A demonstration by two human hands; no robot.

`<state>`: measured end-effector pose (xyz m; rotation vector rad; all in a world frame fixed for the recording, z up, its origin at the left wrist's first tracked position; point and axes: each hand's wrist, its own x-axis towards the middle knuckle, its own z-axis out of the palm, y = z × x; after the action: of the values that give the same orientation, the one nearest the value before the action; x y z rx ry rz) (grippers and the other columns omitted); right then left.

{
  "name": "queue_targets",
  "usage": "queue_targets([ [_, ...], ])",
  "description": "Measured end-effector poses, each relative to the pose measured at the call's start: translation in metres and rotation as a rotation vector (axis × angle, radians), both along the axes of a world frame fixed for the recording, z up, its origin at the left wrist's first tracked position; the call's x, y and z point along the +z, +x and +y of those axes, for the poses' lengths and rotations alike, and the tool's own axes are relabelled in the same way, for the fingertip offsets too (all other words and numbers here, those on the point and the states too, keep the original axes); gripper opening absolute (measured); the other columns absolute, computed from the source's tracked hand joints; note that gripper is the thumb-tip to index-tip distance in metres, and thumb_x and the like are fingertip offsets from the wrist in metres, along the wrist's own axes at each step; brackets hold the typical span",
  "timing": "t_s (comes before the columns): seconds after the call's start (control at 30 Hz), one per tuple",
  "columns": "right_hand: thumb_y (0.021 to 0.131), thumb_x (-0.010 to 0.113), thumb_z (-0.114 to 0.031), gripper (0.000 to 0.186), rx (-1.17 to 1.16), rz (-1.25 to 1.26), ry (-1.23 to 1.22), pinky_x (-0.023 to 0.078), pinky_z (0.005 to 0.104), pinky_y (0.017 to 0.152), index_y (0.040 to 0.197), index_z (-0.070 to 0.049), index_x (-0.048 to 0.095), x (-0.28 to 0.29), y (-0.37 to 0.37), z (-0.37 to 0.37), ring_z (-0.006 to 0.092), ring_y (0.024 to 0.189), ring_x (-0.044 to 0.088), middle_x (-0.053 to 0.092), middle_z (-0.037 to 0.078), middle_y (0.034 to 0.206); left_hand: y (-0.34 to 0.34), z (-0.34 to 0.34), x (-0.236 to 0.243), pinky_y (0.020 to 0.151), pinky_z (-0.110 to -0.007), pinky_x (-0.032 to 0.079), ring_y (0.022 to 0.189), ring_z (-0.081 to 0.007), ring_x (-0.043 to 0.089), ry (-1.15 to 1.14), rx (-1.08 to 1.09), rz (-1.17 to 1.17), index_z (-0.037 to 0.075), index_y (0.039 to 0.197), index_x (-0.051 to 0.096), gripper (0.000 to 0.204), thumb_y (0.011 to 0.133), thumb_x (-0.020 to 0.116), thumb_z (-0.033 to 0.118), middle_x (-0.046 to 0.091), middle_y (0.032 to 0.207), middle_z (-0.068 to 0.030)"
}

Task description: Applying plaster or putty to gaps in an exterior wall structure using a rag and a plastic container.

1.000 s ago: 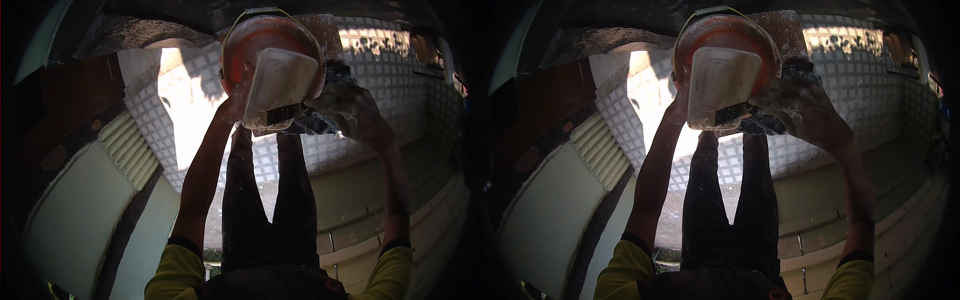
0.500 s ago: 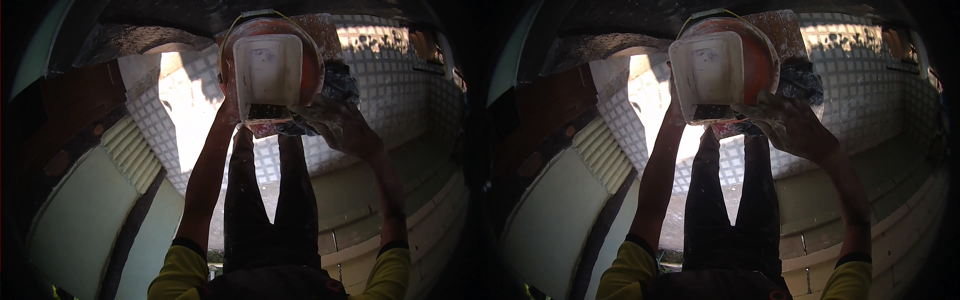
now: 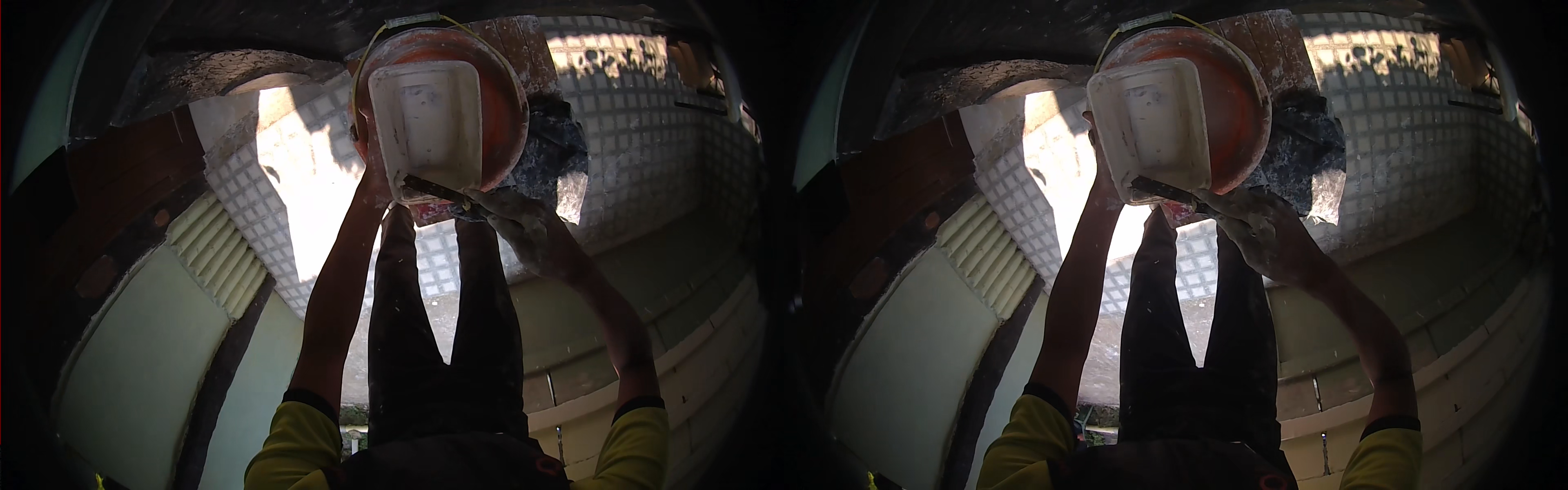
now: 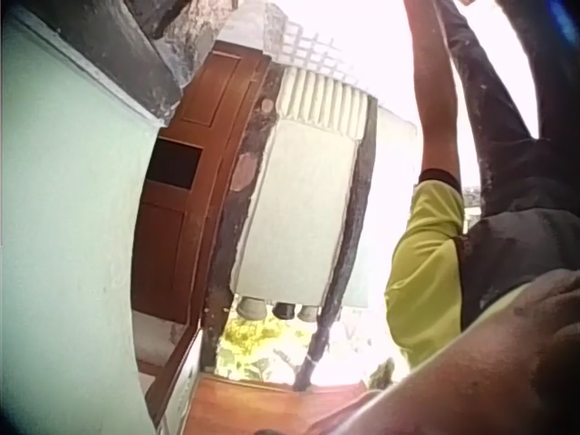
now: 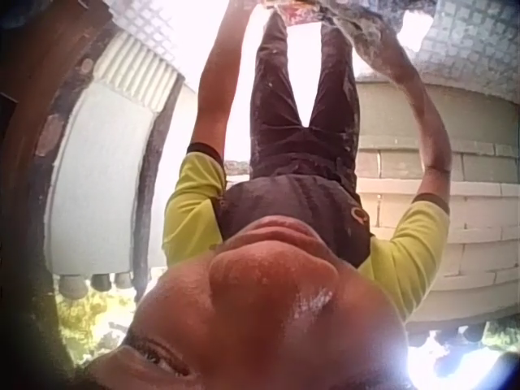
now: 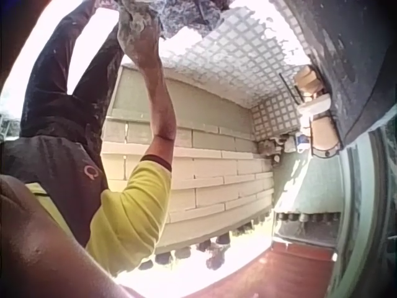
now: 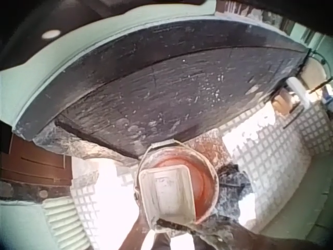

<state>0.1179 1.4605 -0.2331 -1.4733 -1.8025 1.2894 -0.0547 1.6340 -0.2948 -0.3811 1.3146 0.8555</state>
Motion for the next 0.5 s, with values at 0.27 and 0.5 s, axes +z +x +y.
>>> queue_targets([
  [0.27,0.085,0.056,0.003,0.039,-0.242,0.093,-0.084,0.052,0.0304,0.073,0.124,-0.001,0.052,0.026,-0.016,0.006,0.0201,0.083,0.06,0.062,0.011,0.096,0.008,0.007,-0.007,0.102,-0.041,0.037,0.126,-0.0235,0.038,-0.05,0.036,0.004,0.011,0.142,0.027,0.069,0.092,0.033,0.059,0.036,0.139,-0.0074],
  [0.5,0.087,0.054,0.002,0.029,-0.398,0.024,0.193,0.05,0.0354,0.081,0.116,0.002,0.055,0.012,-0.041,0.018,0.029,0.09,0.062,0.063,0.018,0.098,0.012,-0.008,0.001,0.102,-0.041,0.037,0.126,-0.0232,0.038,-0.098,0.065,0.021,0.011,0.142,0.027,0.068,0.093,0.033,0.058,0.036,0.139,-0.0072],
])
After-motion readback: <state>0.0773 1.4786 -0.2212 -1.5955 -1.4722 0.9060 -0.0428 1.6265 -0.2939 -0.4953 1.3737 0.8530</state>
